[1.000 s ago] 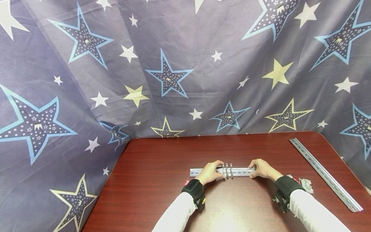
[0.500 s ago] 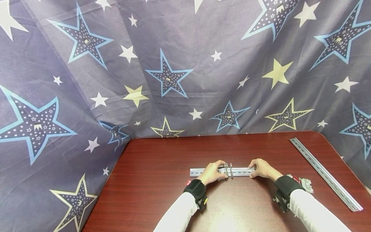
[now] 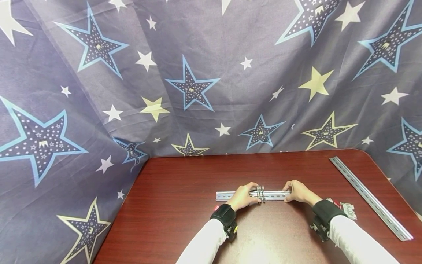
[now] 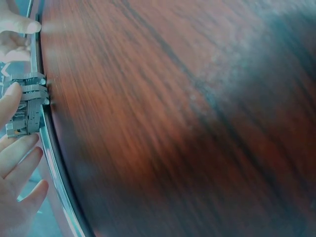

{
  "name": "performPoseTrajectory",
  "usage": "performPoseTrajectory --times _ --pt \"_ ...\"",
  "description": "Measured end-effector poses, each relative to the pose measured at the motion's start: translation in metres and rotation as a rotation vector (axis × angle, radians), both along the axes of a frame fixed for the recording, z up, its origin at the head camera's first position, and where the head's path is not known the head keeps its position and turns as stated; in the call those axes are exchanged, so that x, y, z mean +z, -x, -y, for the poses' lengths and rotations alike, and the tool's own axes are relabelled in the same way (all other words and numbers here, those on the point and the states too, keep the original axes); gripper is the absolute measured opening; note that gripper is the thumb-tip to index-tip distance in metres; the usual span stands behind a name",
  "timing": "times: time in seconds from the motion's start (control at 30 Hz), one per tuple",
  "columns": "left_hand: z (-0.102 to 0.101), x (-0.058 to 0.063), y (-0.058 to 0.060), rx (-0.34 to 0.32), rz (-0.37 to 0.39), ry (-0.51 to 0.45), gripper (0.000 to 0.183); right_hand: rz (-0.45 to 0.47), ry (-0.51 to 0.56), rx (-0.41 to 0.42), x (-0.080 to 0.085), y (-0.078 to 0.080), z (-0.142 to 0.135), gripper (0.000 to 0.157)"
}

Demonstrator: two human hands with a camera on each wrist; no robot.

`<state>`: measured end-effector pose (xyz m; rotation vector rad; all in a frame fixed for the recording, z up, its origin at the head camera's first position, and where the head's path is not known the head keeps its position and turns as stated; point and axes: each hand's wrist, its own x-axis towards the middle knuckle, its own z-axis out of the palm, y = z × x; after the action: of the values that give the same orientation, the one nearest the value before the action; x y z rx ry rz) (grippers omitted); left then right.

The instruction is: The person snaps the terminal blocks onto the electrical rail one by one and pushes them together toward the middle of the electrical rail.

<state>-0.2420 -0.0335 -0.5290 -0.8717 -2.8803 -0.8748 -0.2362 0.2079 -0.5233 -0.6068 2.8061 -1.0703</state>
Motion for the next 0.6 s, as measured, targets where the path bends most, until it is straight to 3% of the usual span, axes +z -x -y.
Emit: performPoseTrajectory --times 0.43,0.6 --pt "0.001 0.003 -0.002 0.028 0.069 0.023 0.058 -0.023 -0.026 0.009 0.004 0.0 0.003 0.028" --pt "0.009 0.007 -0.003 0.014 0.045 0.062 0.062 -0.026 -0.051 -0.005 0.005 -0.003 0.004 0.028"
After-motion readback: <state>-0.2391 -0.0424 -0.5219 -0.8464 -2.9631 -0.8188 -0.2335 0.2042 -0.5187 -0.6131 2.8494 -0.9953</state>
